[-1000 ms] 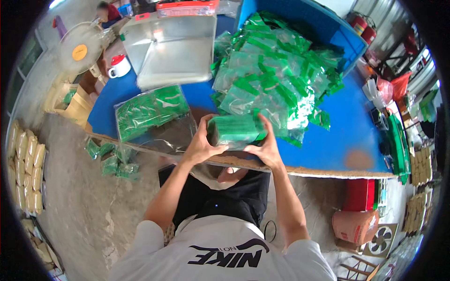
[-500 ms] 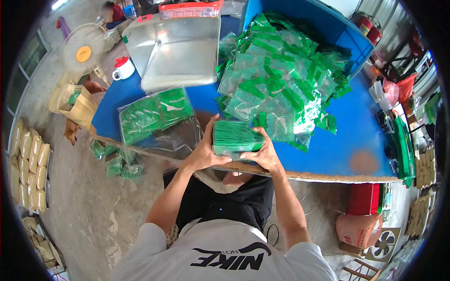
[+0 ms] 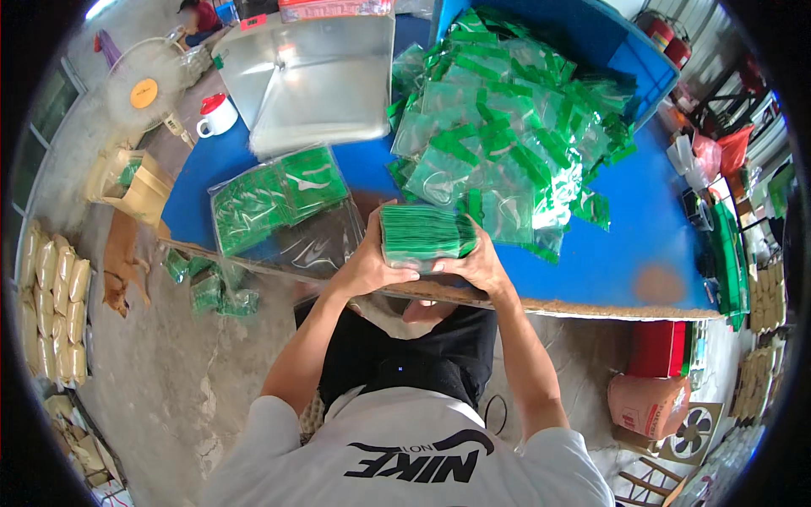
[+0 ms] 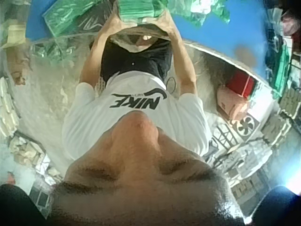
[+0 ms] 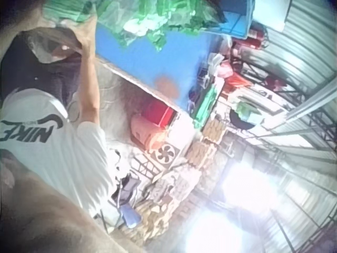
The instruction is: Organizing small green plastic packets into stacks and placing them into a larger clear plastic bag.
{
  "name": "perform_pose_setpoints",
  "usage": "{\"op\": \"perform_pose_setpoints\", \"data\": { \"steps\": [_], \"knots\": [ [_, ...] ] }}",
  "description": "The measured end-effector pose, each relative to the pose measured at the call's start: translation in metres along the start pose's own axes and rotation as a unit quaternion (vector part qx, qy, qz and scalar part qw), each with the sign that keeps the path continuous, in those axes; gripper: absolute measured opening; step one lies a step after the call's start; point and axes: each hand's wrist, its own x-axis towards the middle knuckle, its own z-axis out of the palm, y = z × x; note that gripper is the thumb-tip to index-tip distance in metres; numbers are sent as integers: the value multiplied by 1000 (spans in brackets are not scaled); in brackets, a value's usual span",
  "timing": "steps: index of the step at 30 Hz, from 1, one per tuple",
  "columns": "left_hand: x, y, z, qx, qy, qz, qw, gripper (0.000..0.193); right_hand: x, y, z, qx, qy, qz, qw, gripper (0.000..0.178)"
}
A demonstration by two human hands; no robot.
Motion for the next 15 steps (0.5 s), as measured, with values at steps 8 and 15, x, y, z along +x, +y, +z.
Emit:
{"op": "perform_pose_setpoints", "data": {
  "steps": [8,15],
  "knots": [
    [4,-7,1,50,-14,-10,999,88,-9,-16,-4,6,-2,34,999,97],
    [-2,28,15,22,17,-85,996,90,-9,-84,18,-535,6,-233,812,108]
  ]
}}
